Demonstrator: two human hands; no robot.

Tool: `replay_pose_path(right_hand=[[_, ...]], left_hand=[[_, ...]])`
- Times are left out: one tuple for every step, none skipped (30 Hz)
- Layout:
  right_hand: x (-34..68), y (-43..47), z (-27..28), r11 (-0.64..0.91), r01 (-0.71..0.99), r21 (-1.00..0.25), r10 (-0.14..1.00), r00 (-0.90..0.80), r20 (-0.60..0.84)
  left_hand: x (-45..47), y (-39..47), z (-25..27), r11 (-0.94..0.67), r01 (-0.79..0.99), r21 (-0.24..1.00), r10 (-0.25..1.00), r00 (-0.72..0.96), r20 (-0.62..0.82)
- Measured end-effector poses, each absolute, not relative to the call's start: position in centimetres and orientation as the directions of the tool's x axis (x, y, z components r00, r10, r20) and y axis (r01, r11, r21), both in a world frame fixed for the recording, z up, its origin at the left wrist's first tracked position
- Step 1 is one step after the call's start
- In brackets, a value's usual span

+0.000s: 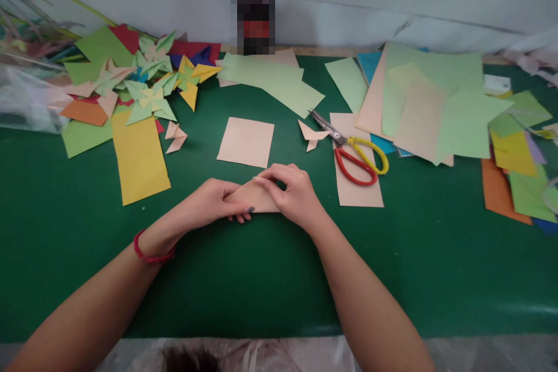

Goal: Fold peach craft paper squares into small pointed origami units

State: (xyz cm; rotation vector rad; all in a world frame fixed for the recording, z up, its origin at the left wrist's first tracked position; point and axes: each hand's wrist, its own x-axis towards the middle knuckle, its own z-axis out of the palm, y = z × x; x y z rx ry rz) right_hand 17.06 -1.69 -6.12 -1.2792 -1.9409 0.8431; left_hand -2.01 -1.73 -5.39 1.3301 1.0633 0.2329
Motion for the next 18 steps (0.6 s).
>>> replay_pose_path(right_hand=[[17.05,-1.69,-6.13,0.314,0.516,-0.797,0.937,-0.303,0.173],[17.03,-1.69,-6.13,0.313,0.518,-0.796,0.938,-0.299,0.175],[17.03,-1.68,-6.13,0.312,0.519,-0.796,0.939,-0.295,0.176],[17.03,-1.67,-6.13,0.311,0.519,-0.796,0.940,-0.292,0.177],[17.03,-1.66,-6.12,0.308,0.520,-0.797,0.941,-0.288,0.176],[17.04,-1.64,-6.11,0.305,0.522,-0.797,0.943,-0.285,0.174],[17.06,-1.63,-6.10,0.301,0.525,-0.796,0.944,-0.282,0.171],[17.09,-1.61,-6.09,0.297,0.528,-0.795,0.946,-0.279,0.168],[17.12,-1.60,-6.08,0.292,0.532,-0.795,0.947,-0.275,0.165],[17.15,-1.58,-6.06,0.288,0.535,-0.794,0.949,-0.272,0.161],[17.18,-1.55,-6.05,0.285,0.536,-0.795,0.950,-0.269,0.159],[17.20,-1.53,-6.05,0.282,0.537,-0.795,0.951,-0.265,0.158],[17.22,-1.51,-6.04,0.279,0.537,-0.796,0.952,-0.262,0.158],[17.23,-1.49,-6.04,0.278,0.537,-0.797,0.953,-0.260,0.157],[17.22,-1.48,-6.04,0.277,0.537,-0.797,0.953,-0.260,0.157],[17.22,-1.48,-6.04,0.278,0.537,-0.797,0.953,-0.260,0.157],[17.21,-1.48,-6.04,0.278,0.537,-0.797,0.952,-0.261,0.157],[17.22,-1.49,-6.04,0.277,0.536,-0.798,0.953,-0.261,0.155]], left_hand=[[-2.03,-1.73,-5.35,0.289,0.417,0.862,0.685,0.539,-0.490],[-2.03,-1.74,-5.32,0.285,0.419,0.862,0.689,0.536,-0.488],[-2.03,-1.74,-5.29,0.281,0.420,0.863,0.692,0.534,-0.486],[-2.02,-1.74,-5.27,0.279,0.421,0.863,0.695,0.532,-0.484],[-2.01,-1.74,-5.27,0.279,0.421,0.863,0.696,0.531,-0.484],[-2.00,-1.73,-5.27,0.281,0.419,0.863,0.694,0.533,-0.485],[-2.00,-1.73,-5.29,0.288,0.415,0.863,0.689,0.536,-0.488],[-1.99,-1.73,-5.32,0.296,0.410,0.863,0.683,0.540,-0.491],[-1.98,-1.73,-5.35,0.305,0.405,0.862,0.678,0.543,-0.495],[-1.97,-1.74,-5.39,0.312,0.401,0.861,0.675,0.544,-0.498],[-1.96,-1.76,-5.44,0.317,0.400,0.860,0.674,0.543,-0.501],[-1.95,-1.78,-5.48,0.319,0.403,0.858,0.675,0.539,-0.504],[-1.94,-1.81,-5.52,0.318,0.408,0.856,0.677,0.535,-0.506],[-1.93,-1.84,-5.55,0.315,0.414,0.854,0.681,0.529,-0.507],[-1.92,-1.87,-5.58,0.311,0.420,0.853,0.684,0.523,-0.508],[-1.91,-1.90,-5.59,0.307,0.424,0.852,0.689,0.519,-0.506],[-1.90,-1.92,-5.59,0.303,0.426,0.852,0.693,0.516,-0.504],[-1.89,-1.94,-5.58,0.301,0.424,0.854,0.695,0.516,-0.501]])
